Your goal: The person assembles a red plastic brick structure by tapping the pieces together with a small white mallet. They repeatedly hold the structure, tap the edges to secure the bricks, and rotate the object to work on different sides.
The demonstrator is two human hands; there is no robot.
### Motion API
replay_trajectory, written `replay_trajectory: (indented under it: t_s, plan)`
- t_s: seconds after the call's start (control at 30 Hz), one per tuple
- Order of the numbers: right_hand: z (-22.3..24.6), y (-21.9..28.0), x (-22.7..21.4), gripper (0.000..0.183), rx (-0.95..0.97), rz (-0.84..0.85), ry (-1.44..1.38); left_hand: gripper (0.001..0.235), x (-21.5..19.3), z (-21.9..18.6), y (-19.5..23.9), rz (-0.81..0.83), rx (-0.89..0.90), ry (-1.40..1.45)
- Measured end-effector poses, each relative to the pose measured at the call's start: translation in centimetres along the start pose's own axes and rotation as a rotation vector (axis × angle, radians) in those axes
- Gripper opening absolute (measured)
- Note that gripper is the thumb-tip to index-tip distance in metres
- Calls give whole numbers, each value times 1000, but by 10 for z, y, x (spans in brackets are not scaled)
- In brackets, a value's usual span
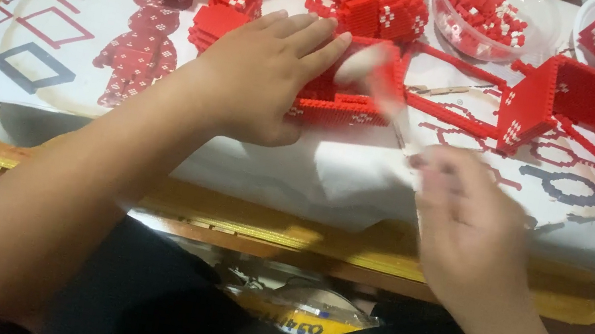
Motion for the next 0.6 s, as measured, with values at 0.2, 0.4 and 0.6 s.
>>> replay_trajectory:
  t_s: [0.2, 0.4, 0.6]
  plan:
    - [-17, -11, 20, 27, 268, 254, 84, 110, -1, 0, 0, 28, -11, 13]
    - [-28, -8, 21, 24, 333, 348, 294, 113, 1, 0, 1, -14, 4, -29]
    - [-35, -2, 13, 27, 428, 331, 330, 113, 2, 0, 0, 19, -11, -23]
Point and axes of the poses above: each hand's wrist, its own y-axis away from the middle knuckle, its own x-axis out of the palm, z = x × y, the point moved 10 cm from there along -y, towards the middle knuckle, and after that the axes turned 1 degree about -x, right-handed, at the moved point
